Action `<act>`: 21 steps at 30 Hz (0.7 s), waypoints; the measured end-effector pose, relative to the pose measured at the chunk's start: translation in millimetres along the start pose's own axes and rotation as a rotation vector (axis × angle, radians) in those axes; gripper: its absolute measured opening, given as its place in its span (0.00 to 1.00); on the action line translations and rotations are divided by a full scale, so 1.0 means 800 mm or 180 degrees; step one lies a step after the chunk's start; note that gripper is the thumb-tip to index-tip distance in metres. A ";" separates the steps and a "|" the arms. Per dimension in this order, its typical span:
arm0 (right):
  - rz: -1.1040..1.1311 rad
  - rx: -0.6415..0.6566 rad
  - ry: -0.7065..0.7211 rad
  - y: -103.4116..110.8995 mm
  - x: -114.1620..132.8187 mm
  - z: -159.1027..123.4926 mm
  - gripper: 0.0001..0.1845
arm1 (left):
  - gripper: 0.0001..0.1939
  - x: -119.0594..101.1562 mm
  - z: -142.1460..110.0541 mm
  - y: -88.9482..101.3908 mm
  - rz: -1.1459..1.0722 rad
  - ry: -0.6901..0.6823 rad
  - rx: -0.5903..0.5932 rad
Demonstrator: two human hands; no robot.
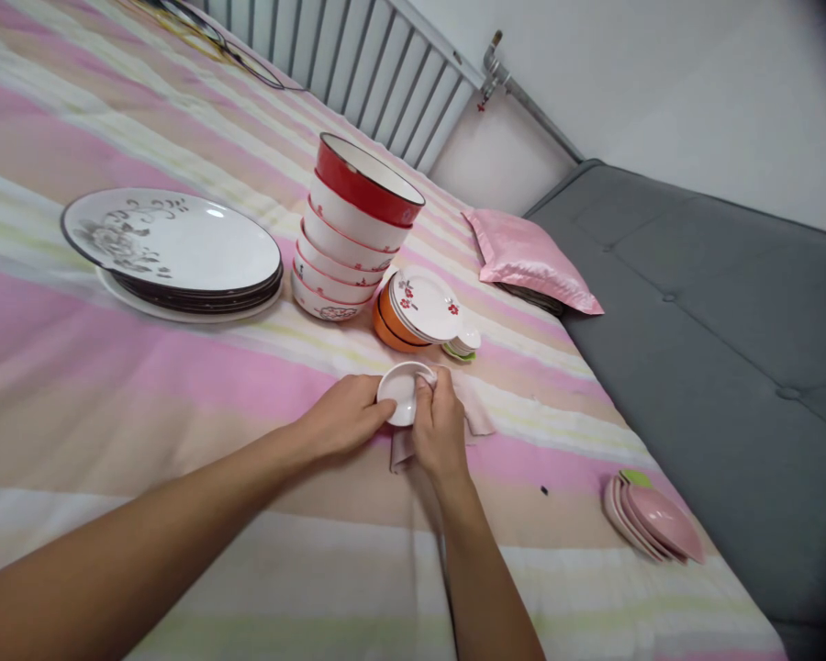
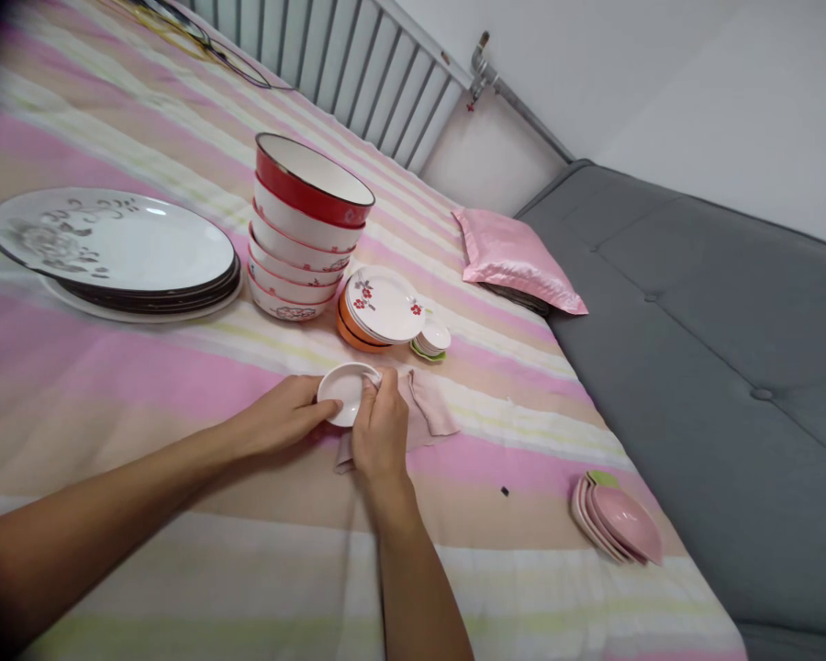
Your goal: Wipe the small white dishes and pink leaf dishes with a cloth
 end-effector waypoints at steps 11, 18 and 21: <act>-0.0408 0.0590 0.0668 0.000 0.006 -0.002 0.10 | 0.07 0.004 0.003 0.016 0.0779 -0.0050 0.0523; -0.0876 0.1165 0.1170 0.000 0.015 -0.008 0.10 | 0.08 0.013 0.003 0.017 0.1173 -0.0054 0.0839; -0.0964 0.1213 0.1246 0.001 0.016 -0.010 0.10 | 0.09 0.012 0.002 0.016 0.1273 -0.0084 0.0874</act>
Point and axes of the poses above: each hand's wrist, its own z-axis towards the middle knuckle, its own y-axis out of the back of the hand, x = y × z, the point moved 3 cm from there along z, towards the middle knuckle, and after that the axes turned 13 degrees about -x, right-handed, at the moved point
